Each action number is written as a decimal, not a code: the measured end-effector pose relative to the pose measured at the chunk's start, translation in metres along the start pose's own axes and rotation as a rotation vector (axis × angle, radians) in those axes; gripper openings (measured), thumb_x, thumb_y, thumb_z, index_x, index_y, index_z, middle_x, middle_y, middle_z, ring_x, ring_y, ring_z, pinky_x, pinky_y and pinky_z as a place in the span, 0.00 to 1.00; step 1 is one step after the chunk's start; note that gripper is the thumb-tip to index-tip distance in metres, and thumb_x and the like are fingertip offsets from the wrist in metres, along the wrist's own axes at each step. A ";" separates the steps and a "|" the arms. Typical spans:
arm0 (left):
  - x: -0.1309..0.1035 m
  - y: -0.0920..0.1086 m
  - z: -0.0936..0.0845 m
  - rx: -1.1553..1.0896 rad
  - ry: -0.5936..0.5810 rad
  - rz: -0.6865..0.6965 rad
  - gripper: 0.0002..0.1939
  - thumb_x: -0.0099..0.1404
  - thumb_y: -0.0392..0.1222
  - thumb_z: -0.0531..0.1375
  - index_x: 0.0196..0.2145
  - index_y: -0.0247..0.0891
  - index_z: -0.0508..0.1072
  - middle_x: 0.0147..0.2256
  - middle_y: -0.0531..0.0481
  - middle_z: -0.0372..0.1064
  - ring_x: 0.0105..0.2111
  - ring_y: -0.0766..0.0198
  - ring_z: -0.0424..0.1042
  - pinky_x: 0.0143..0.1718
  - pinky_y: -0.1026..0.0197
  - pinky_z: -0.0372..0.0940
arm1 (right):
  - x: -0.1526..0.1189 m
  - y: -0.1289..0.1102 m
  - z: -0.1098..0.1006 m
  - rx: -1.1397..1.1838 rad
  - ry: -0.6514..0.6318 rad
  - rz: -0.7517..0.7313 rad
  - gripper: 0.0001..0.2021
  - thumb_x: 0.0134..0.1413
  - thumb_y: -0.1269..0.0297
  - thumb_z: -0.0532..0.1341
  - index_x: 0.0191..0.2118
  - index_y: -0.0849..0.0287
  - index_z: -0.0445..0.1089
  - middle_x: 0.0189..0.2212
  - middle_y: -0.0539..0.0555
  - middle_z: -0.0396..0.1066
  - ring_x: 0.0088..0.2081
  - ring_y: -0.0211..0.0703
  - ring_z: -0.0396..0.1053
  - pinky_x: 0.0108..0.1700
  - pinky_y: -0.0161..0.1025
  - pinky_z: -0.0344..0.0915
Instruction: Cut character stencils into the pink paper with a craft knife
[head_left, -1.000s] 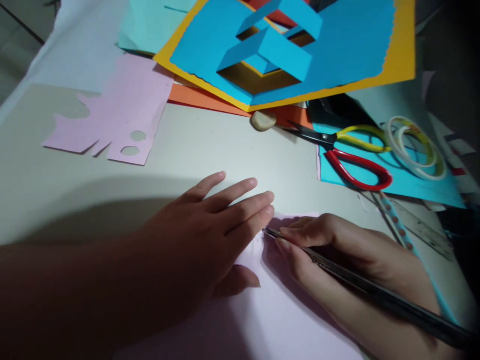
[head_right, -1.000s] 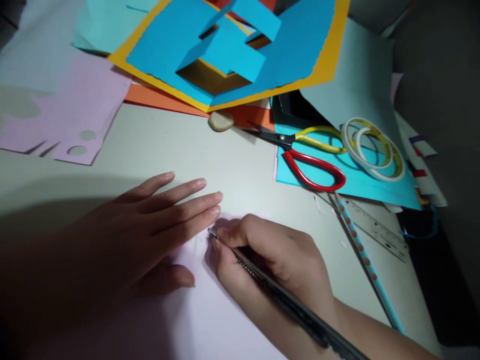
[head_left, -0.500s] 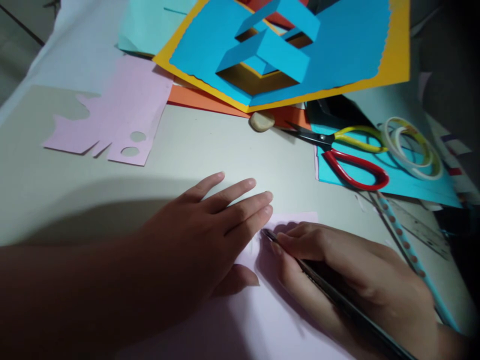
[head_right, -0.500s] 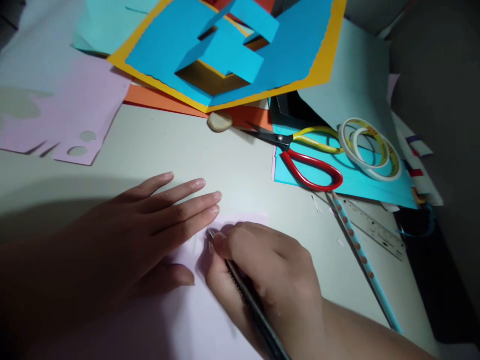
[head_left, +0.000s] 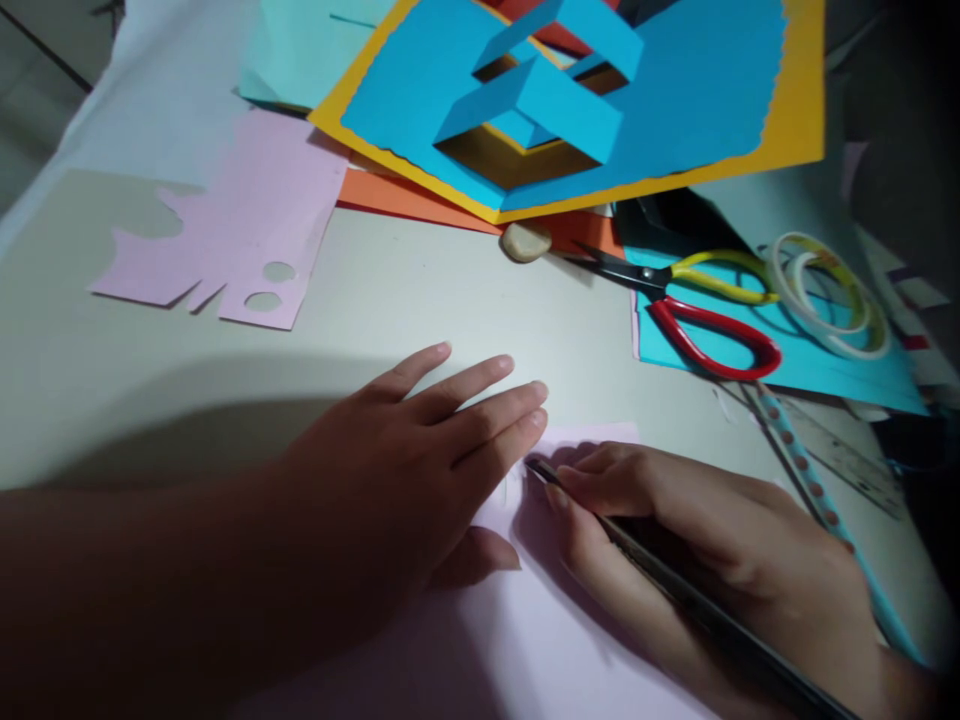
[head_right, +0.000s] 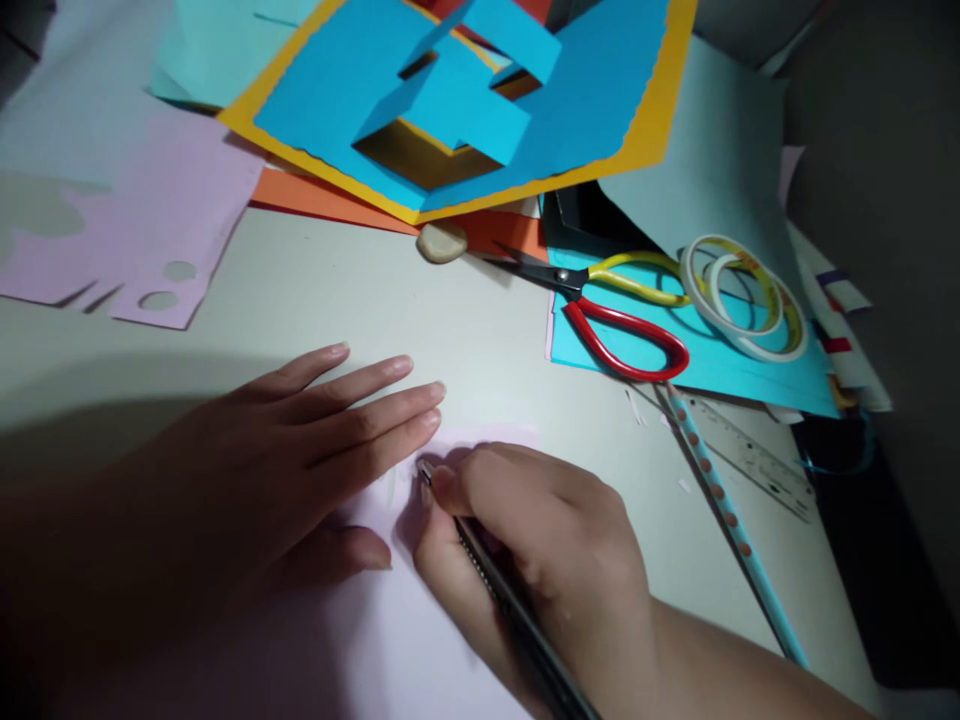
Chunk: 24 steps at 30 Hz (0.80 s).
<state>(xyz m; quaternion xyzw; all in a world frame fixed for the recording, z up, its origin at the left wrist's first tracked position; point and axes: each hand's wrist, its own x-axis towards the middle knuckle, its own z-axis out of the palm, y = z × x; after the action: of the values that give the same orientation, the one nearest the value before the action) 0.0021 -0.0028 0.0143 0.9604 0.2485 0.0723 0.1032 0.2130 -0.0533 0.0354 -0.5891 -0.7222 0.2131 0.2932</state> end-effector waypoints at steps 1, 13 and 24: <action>0.000 0.000 0.000 0.001 -0.003 -0.001 0.29 0.77 0.55 0.50 0.68 0.35 0.58 0.70 0.49 0.53 0.71 0.54 0.49 0.71 0.47 0.40 | -0.001 0.001 -0.001 -0.002 0.001 -0.002 0.09 0.53 0.58 0.68 0.25 0.51 0.74 0.19 0.50 0.70 0.23 0.44 0.74 0.21 0.35 0.69; 0.002 -0.001 0.001 -0.002 0.008 0.006 0.29 0.78 0.54 0.50 0.68 0.34 0.58 0.70 0.49 0.52 0.71 0.54 0.49 0.71 0.47 0.40 | -0.002 -0.001 -0.005 -0.092 -0.064 -0.157 0.10 0.57 0.76 0.61 0.26 0.58 0.72 0.25 0.55 0.80 0.21 0.41 0.76 0.22 0.35 0.67; 0.002 0.001 0.001 0.002 0.010 -0.005 0.29 0.77 0.55 0.51 0.68 0.35 0.59 0.70 0.50 0.53 0.71 0.54 0.50 0.71 0.47 0.41 | -0.006 0.004 -0.001 -0.129 -0.051 -0.153 0.07 0.58 0.73 0.62 0.32 0.55 0.74 0.27 0.52 0.82 0.23 0.42 0.78 0.23 0.35 0.71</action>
<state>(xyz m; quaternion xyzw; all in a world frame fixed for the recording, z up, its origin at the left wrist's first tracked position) 0.0043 -0.0027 0.0136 0.9595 0.2516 0.0766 0.1012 0.2177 -0.0580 0.0326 -0.5441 -0.7845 0.1582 0.2517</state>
